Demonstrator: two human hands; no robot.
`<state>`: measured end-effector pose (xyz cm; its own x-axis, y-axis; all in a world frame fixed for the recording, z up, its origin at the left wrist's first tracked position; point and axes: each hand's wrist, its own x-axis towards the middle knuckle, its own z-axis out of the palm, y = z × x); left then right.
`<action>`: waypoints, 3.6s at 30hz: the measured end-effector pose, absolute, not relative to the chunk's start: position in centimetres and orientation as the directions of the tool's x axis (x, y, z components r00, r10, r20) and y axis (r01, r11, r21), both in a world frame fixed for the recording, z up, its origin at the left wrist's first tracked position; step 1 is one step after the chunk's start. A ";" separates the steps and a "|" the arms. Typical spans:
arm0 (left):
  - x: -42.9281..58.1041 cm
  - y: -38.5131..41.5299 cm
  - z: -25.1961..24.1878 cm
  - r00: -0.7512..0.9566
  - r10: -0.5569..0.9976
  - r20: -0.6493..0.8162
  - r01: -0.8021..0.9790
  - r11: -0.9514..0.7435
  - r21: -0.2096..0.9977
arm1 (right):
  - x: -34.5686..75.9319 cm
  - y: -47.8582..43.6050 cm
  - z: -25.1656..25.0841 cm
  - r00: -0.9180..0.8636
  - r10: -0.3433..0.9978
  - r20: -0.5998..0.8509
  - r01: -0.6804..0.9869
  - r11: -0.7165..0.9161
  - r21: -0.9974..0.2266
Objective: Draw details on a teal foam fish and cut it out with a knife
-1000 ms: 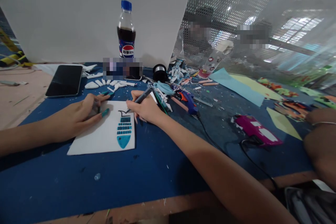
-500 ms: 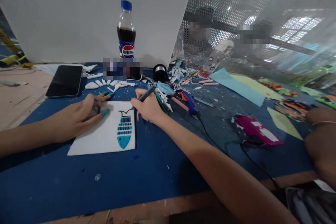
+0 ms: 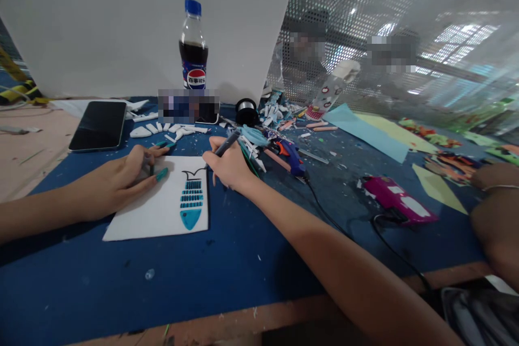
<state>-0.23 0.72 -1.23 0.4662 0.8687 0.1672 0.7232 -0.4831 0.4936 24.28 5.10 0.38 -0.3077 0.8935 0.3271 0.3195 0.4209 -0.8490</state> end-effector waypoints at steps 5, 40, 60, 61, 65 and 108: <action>-0.2 0.7 -1.3 0.467 0.869 0.164 0.734 -0.484 0.476 | 24.3 5.2 0.0 -0.315 0.894 0.318 0.284 0.409 -0.867; 0.0 0.6 -0.7 0.498 0.856 0.137 0.742 -0.502 0.444 | 24.4 4.9 0.3 -0.503 0.846 0.180 0.100 0.264 -0.959; 0.6 0.5 0.3 0.470 0.880 0.068 0.766 -0.445 0.464 | 23.6 5.2 0.4 -0.478 0.858 0.191 0.029 0.232 -0.972; 0.6 0.5 0.3 0.472 0.879 0.065 0.764 -0.444 0.468 | 23.6 5.3 0.4 -0.497 0.848 0.183 0.031 0.228 -0.973; 0.6 0.4 0.3 0.478 0.874 0.084 0.757 -0.459 0.466 | 23.5 5.1 0.6 -0.512 0.846 0.150 0.074 0.218 -0.973; 0.3 0.6 0.1 0.512 0.854 0.089 0.753 -0.496 0.433 | 23.7 4.7 1.3 -0.509 0.853 0.116 0.135 0.213 -0.968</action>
<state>0.27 0.60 0.06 0.5119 0.8544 0.0893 0.7526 -0.4961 0.4330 23.74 4.69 1.30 -0.5091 0.8528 0.1162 0.1351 0.2125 -0.9678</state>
